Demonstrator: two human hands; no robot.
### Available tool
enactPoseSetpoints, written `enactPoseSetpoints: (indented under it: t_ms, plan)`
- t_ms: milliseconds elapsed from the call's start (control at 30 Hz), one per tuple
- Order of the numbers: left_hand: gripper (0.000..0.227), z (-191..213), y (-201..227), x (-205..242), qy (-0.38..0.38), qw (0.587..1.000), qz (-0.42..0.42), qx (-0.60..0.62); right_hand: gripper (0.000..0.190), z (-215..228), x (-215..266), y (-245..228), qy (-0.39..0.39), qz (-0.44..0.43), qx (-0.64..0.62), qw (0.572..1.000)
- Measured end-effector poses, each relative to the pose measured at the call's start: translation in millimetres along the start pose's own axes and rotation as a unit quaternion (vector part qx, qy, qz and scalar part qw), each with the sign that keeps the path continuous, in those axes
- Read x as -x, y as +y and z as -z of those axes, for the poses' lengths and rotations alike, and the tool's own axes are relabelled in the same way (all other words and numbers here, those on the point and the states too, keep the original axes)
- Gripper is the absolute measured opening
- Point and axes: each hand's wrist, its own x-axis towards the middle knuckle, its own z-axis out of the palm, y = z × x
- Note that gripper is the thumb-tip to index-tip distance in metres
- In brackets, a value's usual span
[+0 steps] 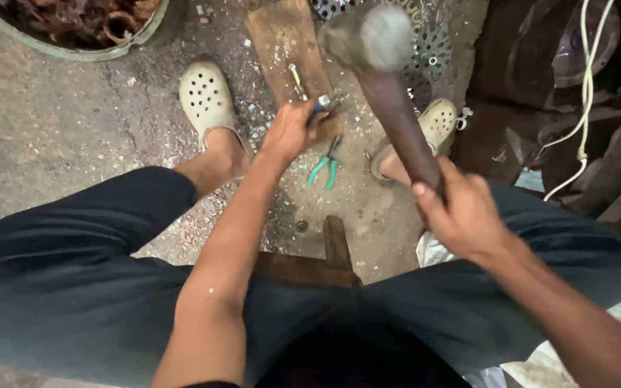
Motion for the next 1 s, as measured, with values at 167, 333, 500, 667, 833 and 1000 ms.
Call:
enactPoseSetpoints:
  t_ms: [167, 333, 500, 667, 833, 1000]
  plan:
    - [0.017, 13, 10, 7, 0.007, 0.998, -0.046, 0.03, 0.039, -7, 3, -1, -0.041, -0.012, 0.121, 0.992]
    - [0.027, 1, -1, 6, -0.011, 0.999, -0.045, -0.01, 0.044, 4, 14, 10, 0.005, -0.035, -0.057, 0.998]
    - [0.042, 0, -8, 9, -0.001, 0.997, -0.081, 0.001, 0.048, -14, 4, 13, -0.004, 0.098, 0.198, 0.975]
    - [0.052, 1, -10, 10, -0.042, 0.997, -0.048, 0.031, 0.047, -9, 10, 29, 0.012, -0.001, -0.063, 0.998]
    - [0.043, 1, -4, 13, -0.08, 0.996, -0.007, -0.044, 0.047, -11, 10, 30, 0.0, 0.021, 0.161, 0.987]
    - [0.061, 8, 4, 6, -0.027, 0.998, -0.061, -0.007, 0.039, -14, 14, 44, -0.017, -0.09, -0.141, 0.986]
